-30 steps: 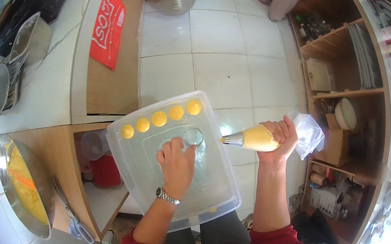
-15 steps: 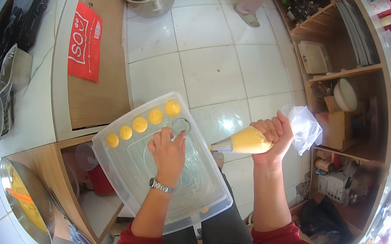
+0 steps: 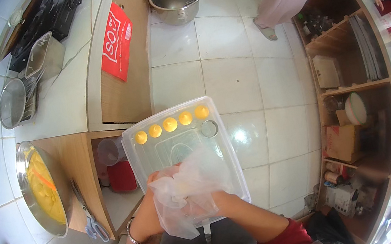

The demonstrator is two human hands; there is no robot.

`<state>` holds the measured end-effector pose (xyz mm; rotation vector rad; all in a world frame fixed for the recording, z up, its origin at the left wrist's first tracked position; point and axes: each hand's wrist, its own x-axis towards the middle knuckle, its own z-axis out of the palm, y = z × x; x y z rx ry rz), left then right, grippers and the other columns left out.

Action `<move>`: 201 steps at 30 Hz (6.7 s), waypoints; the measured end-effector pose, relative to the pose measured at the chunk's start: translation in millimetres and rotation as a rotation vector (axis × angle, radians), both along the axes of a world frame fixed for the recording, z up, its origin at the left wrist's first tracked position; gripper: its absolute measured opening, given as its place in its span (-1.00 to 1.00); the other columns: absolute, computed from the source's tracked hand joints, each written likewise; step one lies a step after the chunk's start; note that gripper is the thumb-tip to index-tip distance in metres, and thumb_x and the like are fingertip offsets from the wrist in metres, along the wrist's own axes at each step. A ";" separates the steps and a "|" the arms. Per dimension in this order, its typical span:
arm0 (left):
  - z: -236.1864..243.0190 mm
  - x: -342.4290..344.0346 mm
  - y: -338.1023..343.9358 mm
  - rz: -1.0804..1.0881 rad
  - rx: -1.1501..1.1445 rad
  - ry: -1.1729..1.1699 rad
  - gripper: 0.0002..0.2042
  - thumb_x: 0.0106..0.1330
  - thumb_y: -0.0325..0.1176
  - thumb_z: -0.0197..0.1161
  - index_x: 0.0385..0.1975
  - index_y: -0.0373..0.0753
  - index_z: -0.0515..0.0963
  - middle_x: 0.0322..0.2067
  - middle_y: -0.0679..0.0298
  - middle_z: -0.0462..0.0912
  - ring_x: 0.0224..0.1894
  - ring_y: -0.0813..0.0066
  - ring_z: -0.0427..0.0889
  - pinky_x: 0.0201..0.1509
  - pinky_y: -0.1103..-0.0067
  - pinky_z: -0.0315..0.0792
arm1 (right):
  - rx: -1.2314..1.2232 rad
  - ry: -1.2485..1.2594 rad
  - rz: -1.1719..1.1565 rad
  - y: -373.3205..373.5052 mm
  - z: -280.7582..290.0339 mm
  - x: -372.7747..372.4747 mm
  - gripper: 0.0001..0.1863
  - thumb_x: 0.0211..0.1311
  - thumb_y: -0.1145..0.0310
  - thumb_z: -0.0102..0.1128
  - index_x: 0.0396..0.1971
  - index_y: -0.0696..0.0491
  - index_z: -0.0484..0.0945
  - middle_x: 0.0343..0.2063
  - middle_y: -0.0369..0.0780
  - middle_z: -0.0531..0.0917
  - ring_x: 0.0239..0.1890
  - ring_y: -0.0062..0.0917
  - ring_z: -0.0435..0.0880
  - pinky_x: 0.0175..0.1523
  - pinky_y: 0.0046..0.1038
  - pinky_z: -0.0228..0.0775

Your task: The person pipes portions of yellow dough from a plastic pastry bag onto a clear plastic tray lid, refill the bag from a large metal bowl using a spatula, and then continues piping dough onto the lid.

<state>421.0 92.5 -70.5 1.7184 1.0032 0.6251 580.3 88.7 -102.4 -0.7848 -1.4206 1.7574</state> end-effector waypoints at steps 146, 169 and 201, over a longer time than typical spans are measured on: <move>-173.6 36.6 23.3 0.640 0.300 0.320 -0.47 -0.23 -0.29 0.44 -0.14 -0.18 0.48 -0.20 0.34 0.56 -0.18 0.42 0.42 -0.02 0.51 0.12 | 0.168 -0.142 -1.052 73.8 -125.7 25.6 -0.58 0.27 0.36 -0.26 -0.83 0.00 0.08 -0.87 -0.29 0.22 -0.76 -0.56 0.21 -0.33 -0.42 0.31; -179.7 45.7 31.8 0.570 0.298 0.327 -0.50 -0.19 -0.23 0.42 -0.17 -0.17 0.50 -0.26 0.37 0.57 -0.20 0.45 0.42 -0.08 0.53 0.13 | -0.104 0.398 -1.392 77.7 -81.8 43.4 -0.57 0.18 0.29 -0.09 -0.83 -0.04 0.03 -0.88 -0.31 0.12 -0.73 -0.55 0.18 -0.33 -0.39 0.26; -181.5 41.5 31.8 0.571 0.251 0.275 -0.42 -0.34 -0.34 0.44 -0.14 -0.09 0.49 -0.25 0.44 0.56 -0.20 0.49 0.41 -0.07 0.50 0.10 | 0.196 -0.142 -0.701 70.1 -133.1 -4.2 -0.68 0.16 0.53 -0.31 -0.80 0.08 0.05 -0.79 -0.26 0.20 -0.60 -0.48 0.24 -0.27 -0.49 0.19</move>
